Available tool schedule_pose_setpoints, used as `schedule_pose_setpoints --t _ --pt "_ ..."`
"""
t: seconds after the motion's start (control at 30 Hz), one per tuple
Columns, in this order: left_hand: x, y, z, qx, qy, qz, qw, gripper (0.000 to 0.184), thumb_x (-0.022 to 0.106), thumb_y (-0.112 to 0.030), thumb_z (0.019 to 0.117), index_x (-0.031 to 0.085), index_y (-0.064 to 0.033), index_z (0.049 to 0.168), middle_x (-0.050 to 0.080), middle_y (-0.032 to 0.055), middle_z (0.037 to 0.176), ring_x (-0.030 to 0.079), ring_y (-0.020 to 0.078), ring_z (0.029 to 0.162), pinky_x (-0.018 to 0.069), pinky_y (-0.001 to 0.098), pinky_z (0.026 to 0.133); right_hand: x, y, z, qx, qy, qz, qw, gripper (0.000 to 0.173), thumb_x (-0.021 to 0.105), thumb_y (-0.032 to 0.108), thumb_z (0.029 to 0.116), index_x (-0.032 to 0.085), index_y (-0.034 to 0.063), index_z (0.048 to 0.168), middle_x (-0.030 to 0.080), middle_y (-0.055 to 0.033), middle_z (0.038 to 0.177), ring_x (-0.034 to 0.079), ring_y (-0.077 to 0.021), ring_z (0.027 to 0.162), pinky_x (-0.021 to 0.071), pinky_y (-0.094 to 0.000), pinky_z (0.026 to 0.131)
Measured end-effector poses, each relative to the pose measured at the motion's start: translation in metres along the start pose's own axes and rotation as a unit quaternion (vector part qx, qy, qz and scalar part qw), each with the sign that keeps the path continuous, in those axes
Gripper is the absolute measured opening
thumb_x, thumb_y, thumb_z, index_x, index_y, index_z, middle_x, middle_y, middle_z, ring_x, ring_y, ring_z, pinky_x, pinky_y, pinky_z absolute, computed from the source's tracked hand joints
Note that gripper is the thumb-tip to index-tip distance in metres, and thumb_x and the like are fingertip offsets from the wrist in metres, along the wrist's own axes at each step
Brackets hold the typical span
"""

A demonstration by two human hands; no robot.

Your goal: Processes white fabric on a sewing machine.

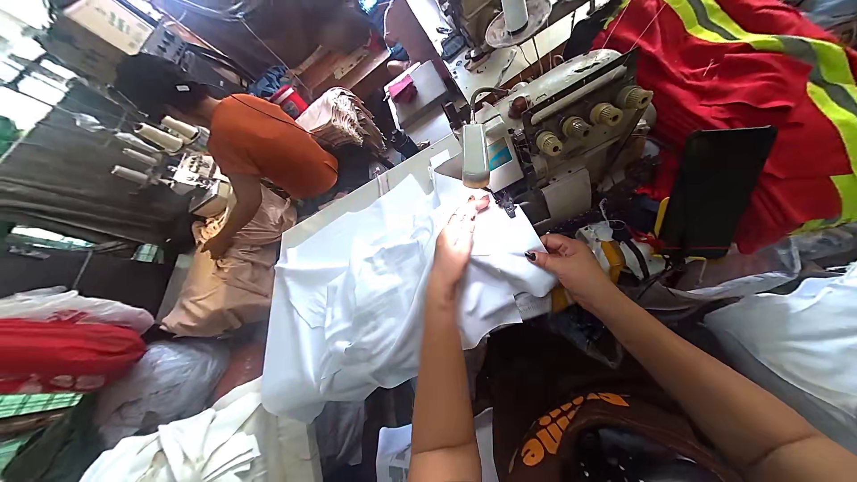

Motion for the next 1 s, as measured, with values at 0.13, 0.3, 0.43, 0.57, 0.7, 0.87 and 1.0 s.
schedule_pose_setpoints --t 0.13,0.3,0.43,0.57,0.7,0.87,1.0 --pt "-0.010 -0.004 -0.015 0.033 0.030 -0.024 0.999 0.026 0.070 -0.007 0.0936 0.069 -0.0020 0.119 0.058 0.0096 0.145 0.052 0.0187 0.137 0.0477 0.0392 0.113 -0.005 0.005 -0.007 -0.019 -0.005 0.018 1.000 0.025 0.070 -0.003 0.0905 0.064 -0.0021 0.115 0.073 -0.0082 0.097 0.071 -0.0098 0.084 0.0611 -0.0275 0.079" --pt "0.007 -0.005 -0.041 0.159 -0.018 0.198 0.967 0.020 0.079 -0.016 0.0887 0.077 -0.0090 0.107 0.060 0.0162 0.141 0.047 0.0317 0.142 0.0359 0.0526 0.119 -0.008 0.005 -0.010 -0.075 0.007 0.026 0.997 0.053 0.070 -0.007 0.0869 0.050 0.0076 0.134 0.071 -0.0059 0.088 0.071 -0.0127 0.077 0.0616 -0.0317 0.073" --pt "0.007 -0.011 -0.051 0.181 -0.073 0.248 0.949 0.010 0.073 -0.016 0.0935 0.079 -0.0096 0.098 0.066 0.0155 0.132 0.050 0.0356 0.139 0.0329 0.0572 0.119 -0.008 0.006 -0.013 -0.115 0.026 -0.006 0.993 0.049 0.068 -0.007 0.0892 0.053 0.0077 0.133 0.072 -0.0049 0.091 0.071 -0.0109 0.078 0.0610 -0.0300 0.074" --pt "0.005 -0.054 -0.052 0.157 -0.042 0.072 0.984 0.004 0.074 -0.006 0.0911 0.074 -0.0040 0.094 0.074 0.0050 0.099 0.069 0.0128 0.097 0.0561 0.0343 0.092 -0.012 0.008 -0.018 -0.140 0.038 -0.068 0.987 0.019 0.064 -0.005 0.0915 0.072 0.0036 0.106 0.072 -0.0029 0.100 0.068 -0.0067 0.087 0.0584 -0.0262 0.081" --pt "0.020 -0.099 -0.039 0.160 0.001 -0.029 0.987 0.008 0.066 0.001 0.0942 0.065 0.0032 0.102 0.068 0.0058 0.090 0.064 0.0052 0.078 0.0569 0.0218 0.076 -0.009 0.008 -0.020 -0.107 0.051 -0.052 0.992 0.019 0.065 -0.010 0.0880 0.074 0.0017 0.101 0.073 -0.0019 0.097 0.067 -0.0043 0.086 0.0578 -0.0239 0.081" --pt "0.035 -0.068 0.008 0.156 -0.055 -0.012 0.986 0.008 0.065 0.001 0.0955 0.065 0.0044 0.103 0.066 0.0086 0.091 0.061 0.0087 0.078 0.0532 0.0234 0.074 -0.005 -0.005 -0.020 -0.021 0.066 -0.009 0.998 0.014 0.064 0.001 0.0964 0.073 0.0003 0.108 0.073 -0.0033 0.096 0.068 -0.0065 0.085 0.0584 -0.0272 0.080" --pt "0.051 -0.066 0.003 0.126 0.003 -0.009 0.992 0.014 0.067 0.001 0.0942 0.065 0.0006 0.108 0.067 0.0069 0.090 0.057 0.0082 0.069 0.0504 0.0226 0.064 -0.008 -0.012 -0.020 0.013 0.116 0.005 0.993 0.044 0.040 0.032 0.1105 0.057 0.0015 0.138 0.064 -0.0101 0.128 0.060 -0.0125 0.120 0.0492 -0.0374 0.106"
Point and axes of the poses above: each hand's wrist, its own z-axis towards the middle knuckle, its own x-axis out of the palm, y = z × x, the point moved 8 cm from there along z, towards the middle knuckle
